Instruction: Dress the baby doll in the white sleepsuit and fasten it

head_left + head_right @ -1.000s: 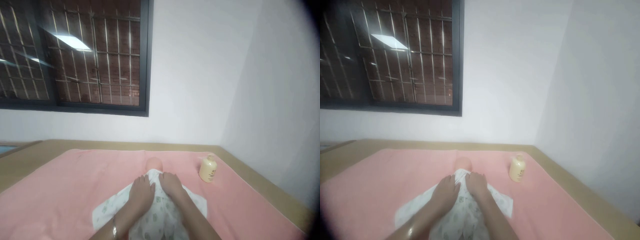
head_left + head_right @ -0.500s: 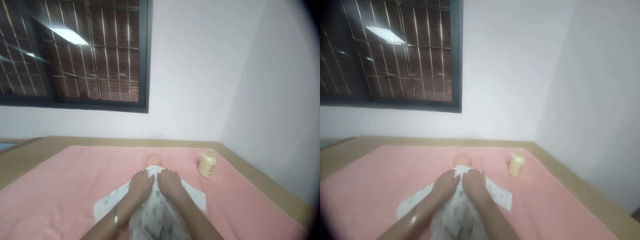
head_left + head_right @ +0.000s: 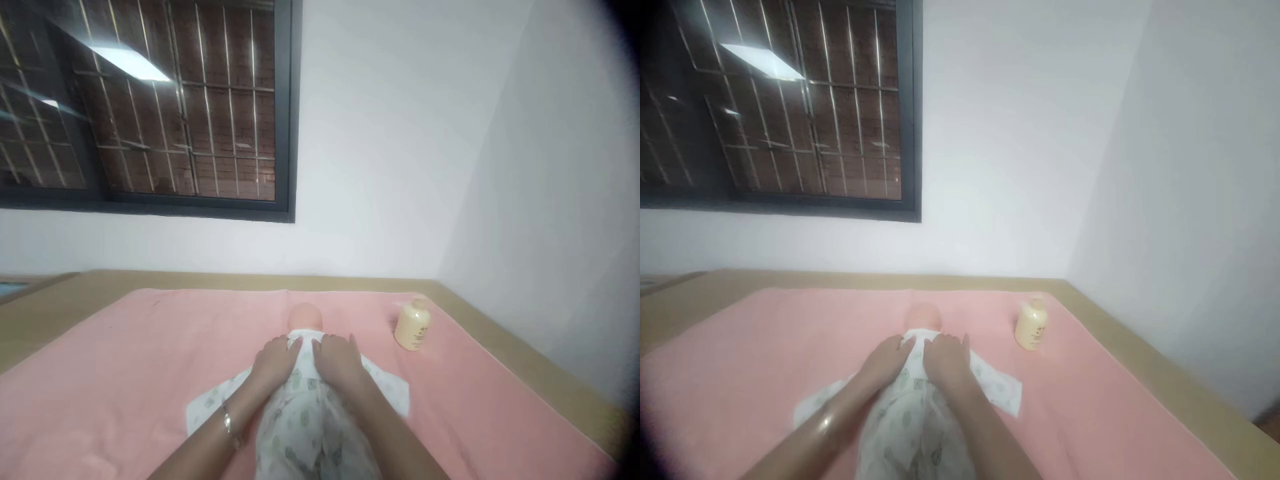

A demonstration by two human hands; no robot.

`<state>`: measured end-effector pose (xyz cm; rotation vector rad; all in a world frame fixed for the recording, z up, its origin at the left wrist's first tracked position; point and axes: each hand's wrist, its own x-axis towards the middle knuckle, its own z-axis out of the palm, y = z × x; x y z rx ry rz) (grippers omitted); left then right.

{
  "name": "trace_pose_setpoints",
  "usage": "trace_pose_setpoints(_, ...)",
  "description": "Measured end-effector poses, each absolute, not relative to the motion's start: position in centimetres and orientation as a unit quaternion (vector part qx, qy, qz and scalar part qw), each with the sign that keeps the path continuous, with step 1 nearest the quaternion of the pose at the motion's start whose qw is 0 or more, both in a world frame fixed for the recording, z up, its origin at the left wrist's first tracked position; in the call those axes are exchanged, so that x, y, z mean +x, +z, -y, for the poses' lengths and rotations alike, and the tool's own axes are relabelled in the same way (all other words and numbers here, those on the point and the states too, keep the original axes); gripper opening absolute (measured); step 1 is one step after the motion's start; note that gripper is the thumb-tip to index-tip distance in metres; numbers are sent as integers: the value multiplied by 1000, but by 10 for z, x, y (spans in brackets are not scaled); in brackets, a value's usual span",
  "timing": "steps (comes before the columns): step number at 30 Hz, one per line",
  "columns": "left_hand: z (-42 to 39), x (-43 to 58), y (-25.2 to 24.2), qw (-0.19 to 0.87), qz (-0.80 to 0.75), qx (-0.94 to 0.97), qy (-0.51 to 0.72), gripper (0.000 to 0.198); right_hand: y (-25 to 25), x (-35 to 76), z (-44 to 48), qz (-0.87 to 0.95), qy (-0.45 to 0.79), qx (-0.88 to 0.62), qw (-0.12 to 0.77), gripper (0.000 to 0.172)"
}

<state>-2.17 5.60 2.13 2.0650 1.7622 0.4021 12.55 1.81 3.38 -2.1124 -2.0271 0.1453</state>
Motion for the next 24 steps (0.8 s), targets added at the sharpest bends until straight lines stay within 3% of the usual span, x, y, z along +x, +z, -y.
trace_pose_setpoints(10, -64, -17, 13, 175, -663, 713, 145, 70, 13, 139, -50, 652, 144, -733, 128, 70)
trace_pose_setpoints(24, -66, -19, 0, 165, -659, 714, 171, 63, -4, 143, -60, 646, 158, -729, 163, 69)
